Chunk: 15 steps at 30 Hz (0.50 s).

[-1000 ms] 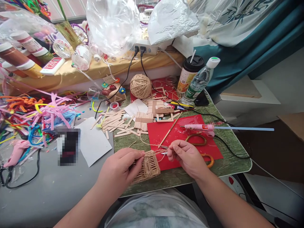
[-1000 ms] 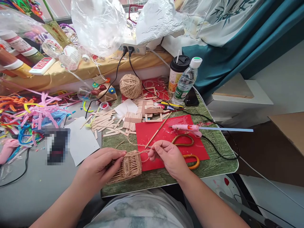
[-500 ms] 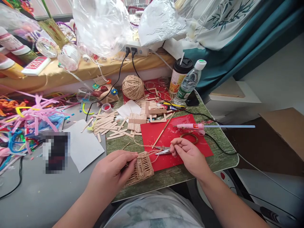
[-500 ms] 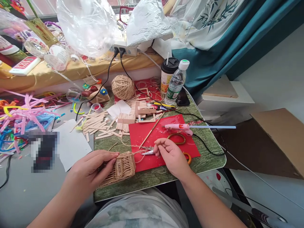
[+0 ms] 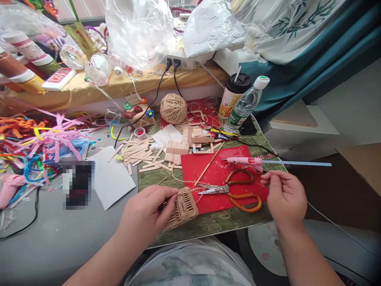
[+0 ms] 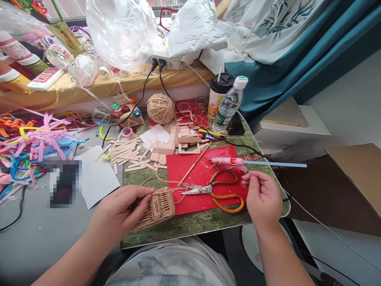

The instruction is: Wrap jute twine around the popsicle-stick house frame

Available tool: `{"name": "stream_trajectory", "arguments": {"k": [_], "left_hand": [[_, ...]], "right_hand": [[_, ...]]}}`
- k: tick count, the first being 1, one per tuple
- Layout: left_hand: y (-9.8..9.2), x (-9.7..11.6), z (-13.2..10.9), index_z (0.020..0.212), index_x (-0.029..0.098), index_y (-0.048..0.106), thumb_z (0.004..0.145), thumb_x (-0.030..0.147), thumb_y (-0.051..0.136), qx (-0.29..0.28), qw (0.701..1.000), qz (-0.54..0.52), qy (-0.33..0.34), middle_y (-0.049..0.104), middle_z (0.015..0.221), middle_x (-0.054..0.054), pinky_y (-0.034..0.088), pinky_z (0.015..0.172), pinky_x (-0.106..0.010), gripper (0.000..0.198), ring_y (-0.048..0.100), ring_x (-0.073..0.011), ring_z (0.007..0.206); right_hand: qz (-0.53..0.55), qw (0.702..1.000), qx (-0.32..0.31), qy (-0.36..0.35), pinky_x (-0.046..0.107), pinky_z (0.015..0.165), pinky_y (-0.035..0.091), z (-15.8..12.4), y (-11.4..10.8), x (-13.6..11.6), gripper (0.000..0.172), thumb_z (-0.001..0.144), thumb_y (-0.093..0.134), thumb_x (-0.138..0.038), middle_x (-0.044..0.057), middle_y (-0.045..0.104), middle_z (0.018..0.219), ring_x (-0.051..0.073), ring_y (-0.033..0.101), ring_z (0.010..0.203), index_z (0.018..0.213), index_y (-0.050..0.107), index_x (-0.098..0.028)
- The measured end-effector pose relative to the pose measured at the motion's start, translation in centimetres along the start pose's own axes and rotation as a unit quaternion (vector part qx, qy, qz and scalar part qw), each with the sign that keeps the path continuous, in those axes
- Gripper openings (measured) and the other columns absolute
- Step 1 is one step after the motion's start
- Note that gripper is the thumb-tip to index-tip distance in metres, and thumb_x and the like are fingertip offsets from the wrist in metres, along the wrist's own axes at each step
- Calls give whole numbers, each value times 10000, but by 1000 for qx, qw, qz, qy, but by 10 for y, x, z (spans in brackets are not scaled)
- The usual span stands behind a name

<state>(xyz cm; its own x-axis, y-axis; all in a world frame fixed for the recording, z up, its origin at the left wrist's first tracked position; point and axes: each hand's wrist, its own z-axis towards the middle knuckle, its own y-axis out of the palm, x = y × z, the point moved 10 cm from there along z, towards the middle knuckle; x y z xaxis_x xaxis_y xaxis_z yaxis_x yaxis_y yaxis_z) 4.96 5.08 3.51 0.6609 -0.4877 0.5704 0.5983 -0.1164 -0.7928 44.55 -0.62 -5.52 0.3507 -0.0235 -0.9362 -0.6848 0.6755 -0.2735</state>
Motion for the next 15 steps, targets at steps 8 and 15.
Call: {"name": "stream_trajectory", "arguments": {"k": [8,15], "left_hand": [[-2,1,-1,1045,243,763,1029,258,594,2,1000,3,-1,828,981,-25,610,757,-261,171,781,-164,863],[1,0,1,1057,245,762,1024,269,619,-8,1000,-1,3,816,966,-20,604,745,-257,149,773,-160,845]], "right_hand": [[91,993,-7,75,328,761,621,4,10,34,295,866,849,-454,55,765,922,166,712,766,1009,778,-206],[233,940,-127,213,283,737,683,-20,60,23,293,735,973,-338,55,818,938,161,777,777,951,819,-215]]}}
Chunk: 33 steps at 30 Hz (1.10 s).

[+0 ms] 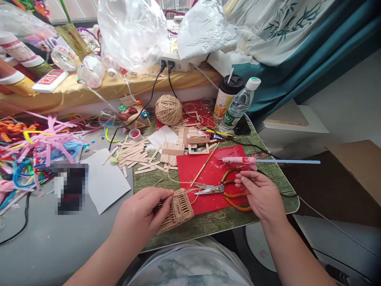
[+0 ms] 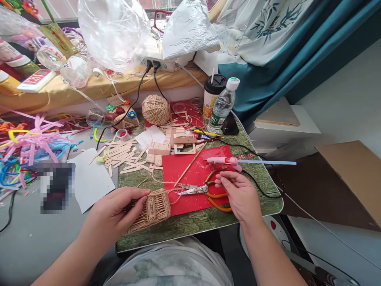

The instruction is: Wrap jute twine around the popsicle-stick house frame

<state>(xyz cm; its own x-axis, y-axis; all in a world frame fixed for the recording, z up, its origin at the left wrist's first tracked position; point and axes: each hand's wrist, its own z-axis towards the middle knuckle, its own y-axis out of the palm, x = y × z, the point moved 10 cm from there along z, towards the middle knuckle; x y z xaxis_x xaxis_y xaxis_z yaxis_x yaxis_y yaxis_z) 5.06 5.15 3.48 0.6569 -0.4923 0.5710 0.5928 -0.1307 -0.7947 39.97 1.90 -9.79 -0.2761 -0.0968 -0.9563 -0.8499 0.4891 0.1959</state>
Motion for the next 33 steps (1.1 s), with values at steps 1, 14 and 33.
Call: {"name": "stream_trajectory", "arguments": {"k": [1,14,33], "left_hand": [[1,0,0,1061,246,762,1024,272,619,-2,1000,-1,1,815,962,-21,604,743,-258,149,771,-160,840],[2,2,0,1056,237,754,1021,233,620,-5,1000,-11,8,823,1005,-33,611,788,-261,139,776,-166,885],[0,4,0,1048,242,750,1019,234,618,2,1000,-9,13,821,989,-19,602,769,-243,135,777,-157,869]], "right_hand": [[18,1000,-9,20,276,717,687,-2,7,3,311,706,992,-328,56,822,917,162,779,767,939,824,-211],[140,965,-162,153,214,564,517,-28,118,42,278,785,932,-351,4,714,750,100,612,613,922,756,-186],[-45,986,-157,-35,370,941,604,-27,105,18,282,926,808,-379,76,798,1168,226,737,1059,1180,765,-264]]}}
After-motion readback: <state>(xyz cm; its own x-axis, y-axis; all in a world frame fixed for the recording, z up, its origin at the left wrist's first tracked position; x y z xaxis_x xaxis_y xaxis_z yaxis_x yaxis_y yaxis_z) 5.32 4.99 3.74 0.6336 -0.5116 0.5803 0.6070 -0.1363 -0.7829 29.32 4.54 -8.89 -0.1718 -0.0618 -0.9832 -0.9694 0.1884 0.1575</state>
